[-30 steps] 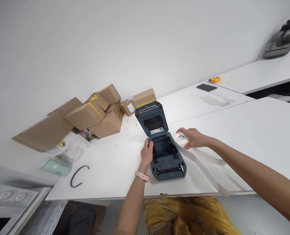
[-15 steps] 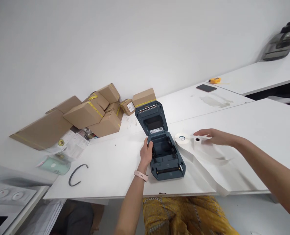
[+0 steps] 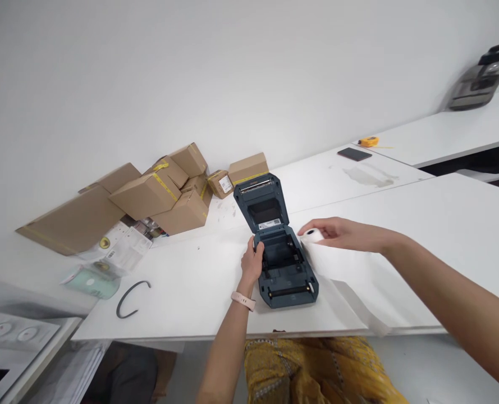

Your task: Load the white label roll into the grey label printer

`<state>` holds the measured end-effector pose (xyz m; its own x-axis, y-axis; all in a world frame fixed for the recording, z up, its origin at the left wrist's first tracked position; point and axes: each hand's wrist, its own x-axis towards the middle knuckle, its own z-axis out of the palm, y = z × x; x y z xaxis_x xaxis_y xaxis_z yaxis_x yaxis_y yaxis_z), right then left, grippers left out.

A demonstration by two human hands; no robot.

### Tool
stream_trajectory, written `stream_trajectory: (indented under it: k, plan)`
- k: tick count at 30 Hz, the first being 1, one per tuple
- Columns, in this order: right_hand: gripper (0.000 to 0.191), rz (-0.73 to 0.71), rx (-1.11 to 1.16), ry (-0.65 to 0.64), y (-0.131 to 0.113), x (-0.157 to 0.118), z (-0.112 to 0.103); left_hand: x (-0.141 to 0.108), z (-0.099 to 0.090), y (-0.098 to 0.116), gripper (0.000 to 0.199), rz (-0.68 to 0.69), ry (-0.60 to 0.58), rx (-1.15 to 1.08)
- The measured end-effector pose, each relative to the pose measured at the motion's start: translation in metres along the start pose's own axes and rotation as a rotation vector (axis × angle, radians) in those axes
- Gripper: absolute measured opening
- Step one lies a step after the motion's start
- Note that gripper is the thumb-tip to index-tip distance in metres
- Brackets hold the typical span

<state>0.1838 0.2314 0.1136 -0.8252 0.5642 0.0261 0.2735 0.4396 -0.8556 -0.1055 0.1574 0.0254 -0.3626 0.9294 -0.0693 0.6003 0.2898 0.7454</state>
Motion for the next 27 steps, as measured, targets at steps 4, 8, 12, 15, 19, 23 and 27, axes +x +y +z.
stream_trajectory:
  k: [4,8,12,15,19,23,27]
  plan:
    - [0.053,0.034,-0.187,-0.047,-0.025,0.053,0.026,0.001,0.001,0.001,0.068,-0.007,0.017,0.008]
    - [0.043,0.021,-0.511,-0.135,-0.027,0.099,0.050,0.002,0.000,0.001,0.065,-0.024,0.022,0.007]
    - [0.024,-0.017,-0.679,-0.195,-0.016,0.125,0.063,0.002,0.000,-0.002,0.065,-0.015,0.019,-0.019]
    - [0.016,-0.013,-0.743,-0.237,-0.005,0.136,0.071,0.002,0.001,-0.004,0.065,-0.012,0.018,-0.049]
    - [0.011,0.009,-0.801,-0.274,0.008,0.142,0.081,0.002,0.002,-0.005,0.066,-0.007,0.014,-0.090]
    - [0.013,0.050,-0.860,-0.295,0.017,0.144,0.090,0.002,0.003,-0.006,0.068,-0.005,0.009,-0.116]
    - [0.028,0.075,-0.890,-0.259,0.028,0.149,0.095,0.005,0.006,-0.011,0.071,0.015,-0.007,-0.197]
